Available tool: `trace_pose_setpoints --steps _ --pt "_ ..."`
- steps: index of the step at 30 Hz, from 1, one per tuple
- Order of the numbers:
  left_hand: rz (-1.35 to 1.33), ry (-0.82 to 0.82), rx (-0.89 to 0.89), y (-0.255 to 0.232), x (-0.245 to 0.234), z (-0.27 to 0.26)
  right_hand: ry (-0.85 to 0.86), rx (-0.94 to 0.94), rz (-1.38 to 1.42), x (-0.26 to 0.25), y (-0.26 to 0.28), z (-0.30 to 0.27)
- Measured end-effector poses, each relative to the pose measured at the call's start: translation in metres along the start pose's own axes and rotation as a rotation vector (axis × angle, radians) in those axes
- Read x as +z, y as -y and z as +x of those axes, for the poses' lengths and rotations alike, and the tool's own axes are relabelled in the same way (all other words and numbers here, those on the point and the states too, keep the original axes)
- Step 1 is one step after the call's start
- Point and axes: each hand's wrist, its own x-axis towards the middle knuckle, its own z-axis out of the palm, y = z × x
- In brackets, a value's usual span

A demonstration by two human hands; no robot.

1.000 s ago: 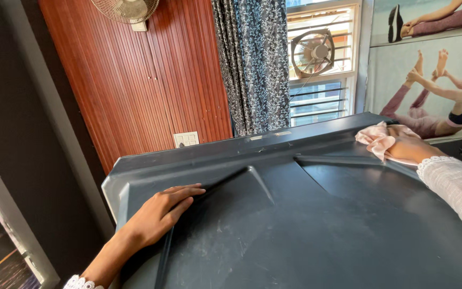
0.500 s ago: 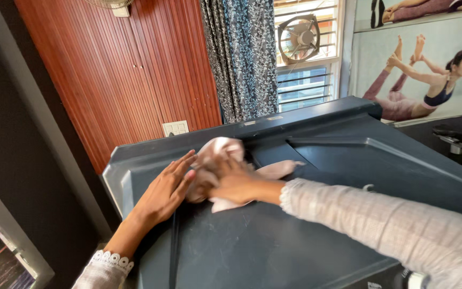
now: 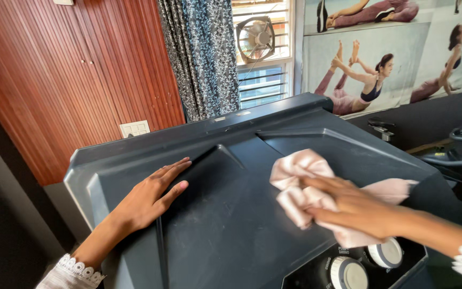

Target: The person wipes the top and side surfaces of a large gray exercise machine using a light-colored cloth. They move the cloth across the flat top, around the control panel, and along the side edges of the machine.

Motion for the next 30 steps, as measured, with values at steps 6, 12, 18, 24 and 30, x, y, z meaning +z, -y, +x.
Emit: trace_pose_setpoints --steps 6,12,18,24,30 --pt "-0.053 -0.013 0.088 -0.005 -0.003 0.004 -0.333 0.037 -0.092 0.016 -0.221 0.006" --pt "-0.072 -0.056 0.042 -0.001 -0.003 0.004 -0.329 0.374 -0.189 0.004 -0.231 0.156" --pt "-0.09 -0.058 0.005 0.008 0.0 0.006 -0.303 0.379 -0.096 0.007 -0.055 0.282" --pt "-0.109 -0.029 0.028 0.011 -0.001 0.004 -0.235 0.364 -0.019 0.007 0.009 0.308" --pt "-0.087 0.033 -0.022 0.009 0.0 0.003 -0.28 0.364 0.067 0.002 -0.13 0.206"
